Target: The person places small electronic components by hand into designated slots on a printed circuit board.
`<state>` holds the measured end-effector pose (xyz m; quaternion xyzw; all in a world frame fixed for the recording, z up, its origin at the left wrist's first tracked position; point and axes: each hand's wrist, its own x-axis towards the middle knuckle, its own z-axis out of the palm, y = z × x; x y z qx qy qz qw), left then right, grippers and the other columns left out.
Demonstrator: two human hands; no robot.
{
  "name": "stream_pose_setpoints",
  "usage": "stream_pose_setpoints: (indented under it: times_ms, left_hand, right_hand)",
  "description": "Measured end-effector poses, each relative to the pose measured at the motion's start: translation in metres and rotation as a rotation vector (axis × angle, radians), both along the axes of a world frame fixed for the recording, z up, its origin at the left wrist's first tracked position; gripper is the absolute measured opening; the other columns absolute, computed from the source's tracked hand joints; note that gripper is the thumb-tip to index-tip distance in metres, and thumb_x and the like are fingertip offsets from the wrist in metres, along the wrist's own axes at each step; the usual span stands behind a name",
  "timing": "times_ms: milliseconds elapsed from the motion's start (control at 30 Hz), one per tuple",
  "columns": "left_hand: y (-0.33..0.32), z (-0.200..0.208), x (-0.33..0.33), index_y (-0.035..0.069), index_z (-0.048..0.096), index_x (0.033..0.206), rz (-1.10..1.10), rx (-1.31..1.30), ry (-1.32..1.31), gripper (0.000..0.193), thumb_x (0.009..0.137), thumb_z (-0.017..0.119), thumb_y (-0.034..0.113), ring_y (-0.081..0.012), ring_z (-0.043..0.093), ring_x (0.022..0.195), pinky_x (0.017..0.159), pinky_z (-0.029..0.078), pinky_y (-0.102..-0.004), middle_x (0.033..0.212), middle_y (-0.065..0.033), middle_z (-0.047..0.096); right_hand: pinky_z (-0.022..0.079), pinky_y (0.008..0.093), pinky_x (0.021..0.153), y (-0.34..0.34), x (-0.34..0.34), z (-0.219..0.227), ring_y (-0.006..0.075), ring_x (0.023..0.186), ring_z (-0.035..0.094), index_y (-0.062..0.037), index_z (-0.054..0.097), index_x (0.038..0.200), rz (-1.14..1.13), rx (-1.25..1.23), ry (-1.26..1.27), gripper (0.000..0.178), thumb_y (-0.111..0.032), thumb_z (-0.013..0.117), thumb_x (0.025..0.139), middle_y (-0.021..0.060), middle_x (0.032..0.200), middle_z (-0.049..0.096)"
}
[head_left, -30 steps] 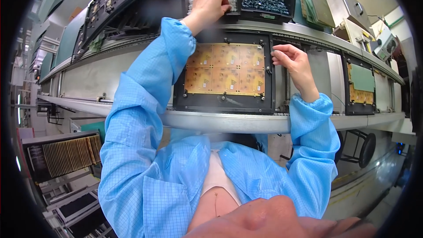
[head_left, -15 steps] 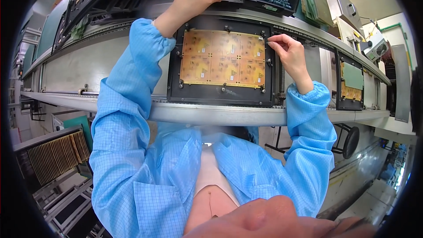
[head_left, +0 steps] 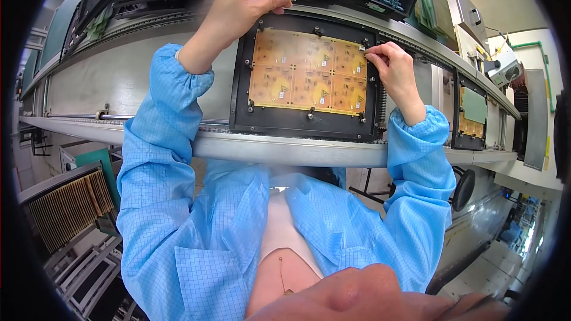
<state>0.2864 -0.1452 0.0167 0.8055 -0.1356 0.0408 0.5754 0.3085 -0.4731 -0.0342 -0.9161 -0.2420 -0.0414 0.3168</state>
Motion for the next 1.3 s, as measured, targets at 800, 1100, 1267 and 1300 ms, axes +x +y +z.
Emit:
stream_pose_setpoints:
  times_ms: [800, 1100, 1267, 1300]
  left_hand:
    - [-0.008, -0.017, -0.005, 0.002, 0.071, 0.107, -0.003, -0.009, 0.007, 0.021, 0.094, 0.067, 0.017, -0.0115, 0.067, 0.085, 0.079, 0.055, -0.0245, 0.093, -0.0063, 0.072]
    - [-0.015, -0.013, -0.007, 0.000, 0.070, 0.106, -0.039, -0.011, 0.029, 0.019, 0.094, 0.066, 0.015, -0.0098, 0.066, 0.079, 0.073, 0.054, -0.0235, 0.091, -0.0063, 0.071]
    - [-0.024, -0.002, -0.024, -0.003, 0.069, 0.102, -0.109, -0.054, 0.151, 0.016, 0.094, 0.066, 0.011, -0.0094, 0.065, 0.074, 0.068, 0.054, -0.0217, 0.086, -0.0061, 0.070]
    - [-0.025, -0.002, -0.027, -0.003, 0.069, 0.101, -0.146, -0.072, 0.189, 0.016, 0.094, 0.066, 0.011, -0.0095, 0.066, 0.074, 0.068, 0.054, -0.0220, 0.085, -0.0064, 0.070]
  right_hand:
    - [0.053, 0.0368, 0.069, 0.009, -0.002, -0.005, 0.0288, 0.073, 0.067, -0.0008, 0.073, 0.090, -0.141, -0.254, -0.101, 0.015, -0.014, 0.072, 0.083, 0.0153, 0.084, 0.068]
    - [0.051, 0.0414, 0.064, -0.022, 0.000, -0.004, 0.0342, 0.070, 0.067, -0.0021, 0.072, 0.082, -0.306, -0.170, -0.166, 0.028, -0.028, 0.066, 0.092, 0.0178, 0.077, 0.068]
    - [0.047, 0.0342, 0.053, -0.023, -0.007, -0.017, 0.0235, 0.057, 0.065, 0.0009, 0.070, 0.080, -0.223, -0.093, 0.017, 0.037, -0.032, 0.062, 0.096, 0.0140, 0.063, 0.065]
    - [0.047, 0.0331, 0.053, -0.019, -0.008, -0.017, 0.0216, 0.057, 0.065, 0.0010, 0.070, 0.080, -0.176, -0.049, 0.032, 0.037, -0.031, 0.062, 0.096, 0.0131, 0.063, 0.065]
